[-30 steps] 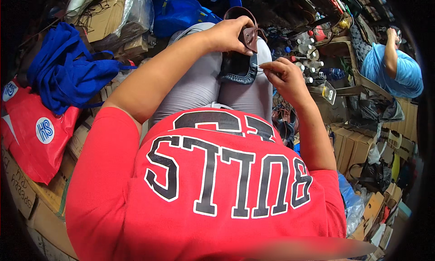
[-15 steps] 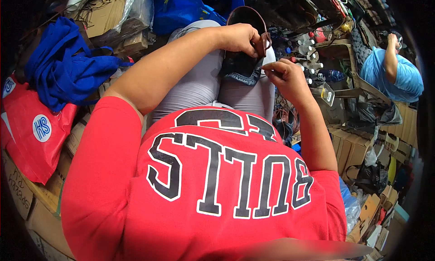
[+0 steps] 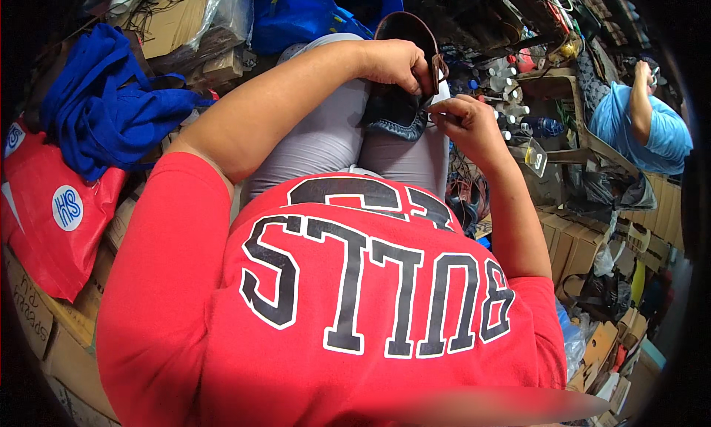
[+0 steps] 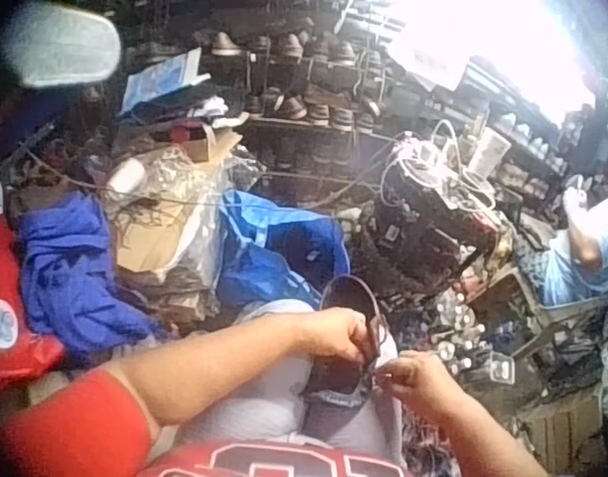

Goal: Manually stitching the leather components of a shoe upper using a needle and thread.

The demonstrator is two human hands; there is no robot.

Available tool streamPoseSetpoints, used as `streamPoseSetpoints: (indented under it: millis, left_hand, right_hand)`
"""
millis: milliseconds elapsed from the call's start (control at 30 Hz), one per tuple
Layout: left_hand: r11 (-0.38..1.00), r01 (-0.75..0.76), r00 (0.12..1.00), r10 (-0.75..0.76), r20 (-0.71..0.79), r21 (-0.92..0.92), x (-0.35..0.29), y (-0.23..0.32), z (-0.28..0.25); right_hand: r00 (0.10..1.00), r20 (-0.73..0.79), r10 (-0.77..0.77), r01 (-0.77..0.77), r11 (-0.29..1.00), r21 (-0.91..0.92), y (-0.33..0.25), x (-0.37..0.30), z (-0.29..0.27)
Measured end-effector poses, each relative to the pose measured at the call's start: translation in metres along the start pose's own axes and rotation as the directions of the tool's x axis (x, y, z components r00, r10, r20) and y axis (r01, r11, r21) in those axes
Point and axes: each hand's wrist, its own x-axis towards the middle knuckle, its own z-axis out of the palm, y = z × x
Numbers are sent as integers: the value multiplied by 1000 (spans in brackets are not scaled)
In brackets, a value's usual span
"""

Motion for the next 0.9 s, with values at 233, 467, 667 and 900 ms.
streamPoseSetpoints:
  millis: [233, 467, 667, 900]
  left_hand:
    - [999, -26, 1000, 26, -1, 28, 4, 0, 3]
    - [993, -48, 999, 49, 0, 107, 1, 3, 2]
    - [996, -47, 999, 46, 7, 70, 1, -2, 2]
    - [997, -34, 999, 36, -21, 75, 3, 0, 4]
  right_hand:
    - [998, 23, 64, -67, 972, 224, 25, 4, 10]
    - [995, 77, 64, -87, 934, 347, 43, 8, 12]
    - [996, 88, -17, 2, 986, 167, 20, 14, -1]
    - [995, 92, -28, 6, 974, 225, 24, 14, 0]
